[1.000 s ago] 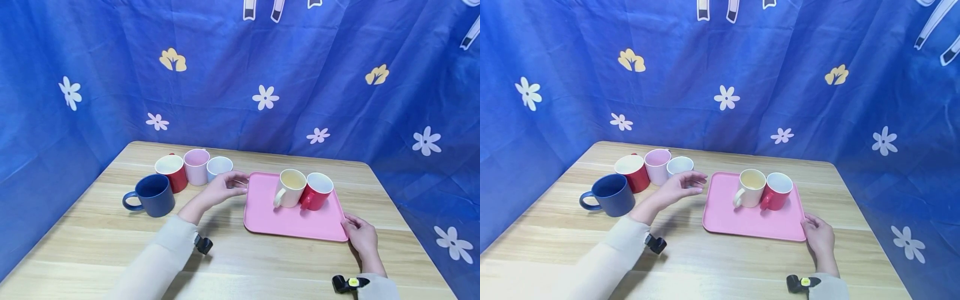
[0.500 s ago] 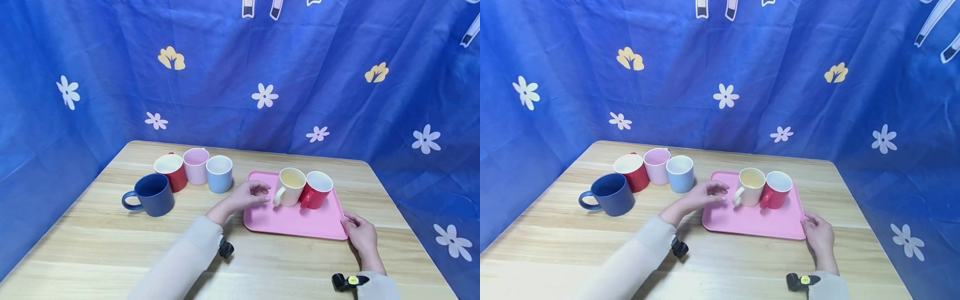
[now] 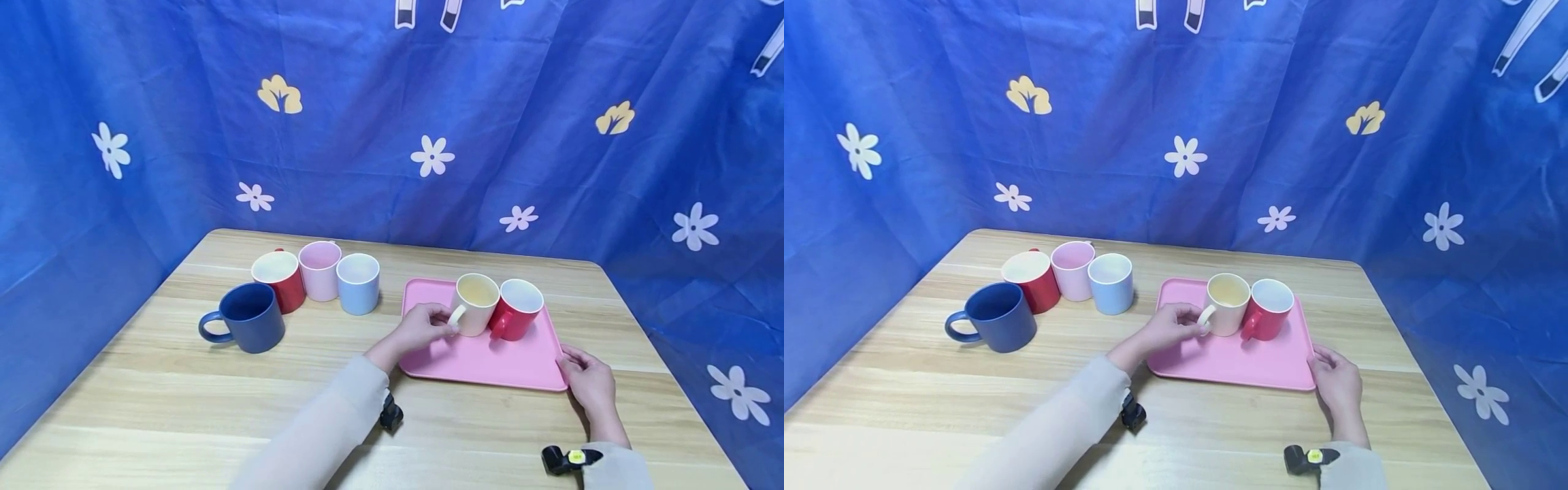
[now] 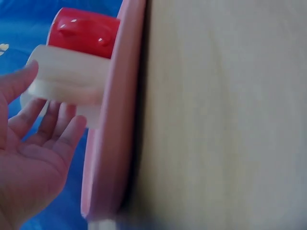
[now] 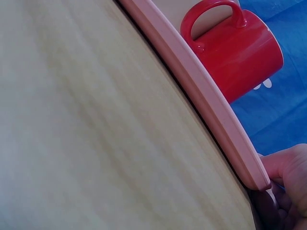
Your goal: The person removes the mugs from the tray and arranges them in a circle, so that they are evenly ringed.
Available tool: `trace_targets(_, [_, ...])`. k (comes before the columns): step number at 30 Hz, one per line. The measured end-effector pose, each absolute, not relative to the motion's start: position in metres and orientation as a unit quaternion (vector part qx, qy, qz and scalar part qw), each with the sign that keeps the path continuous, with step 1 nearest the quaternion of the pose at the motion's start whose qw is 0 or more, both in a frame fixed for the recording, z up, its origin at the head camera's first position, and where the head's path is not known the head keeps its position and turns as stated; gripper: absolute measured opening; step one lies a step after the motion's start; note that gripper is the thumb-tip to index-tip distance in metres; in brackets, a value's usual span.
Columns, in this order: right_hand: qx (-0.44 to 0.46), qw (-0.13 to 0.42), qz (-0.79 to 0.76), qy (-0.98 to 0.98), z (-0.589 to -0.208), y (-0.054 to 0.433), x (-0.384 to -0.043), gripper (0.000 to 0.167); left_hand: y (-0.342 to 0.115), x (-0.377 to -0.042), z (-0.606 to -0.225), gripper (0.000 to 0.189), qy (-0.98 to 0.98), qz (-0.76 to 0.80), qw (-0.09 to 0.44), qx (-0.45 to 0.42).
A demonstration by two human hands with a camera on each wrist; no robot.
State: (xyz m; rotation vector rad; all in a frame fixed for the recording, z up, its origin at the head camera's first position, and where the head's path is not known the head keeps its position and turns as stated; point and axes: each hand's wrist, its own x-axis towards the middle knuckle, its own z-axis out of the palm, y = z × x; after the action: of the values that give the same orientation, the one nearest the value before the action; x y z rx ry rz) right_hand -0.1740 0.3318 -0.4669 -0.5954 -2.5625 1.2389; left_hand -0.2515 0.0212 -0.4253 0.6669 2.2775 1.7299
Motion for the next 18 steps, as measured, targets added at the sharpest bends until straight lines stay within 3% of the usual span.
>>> trace_targets(18, [-0.202,0.107,0.432,-0.872,-0.4647,0.3317,-0.1736,0.035,0.0295,-0.2517,-0.4297,0.018,0.789,0.579,0.05,0.198])
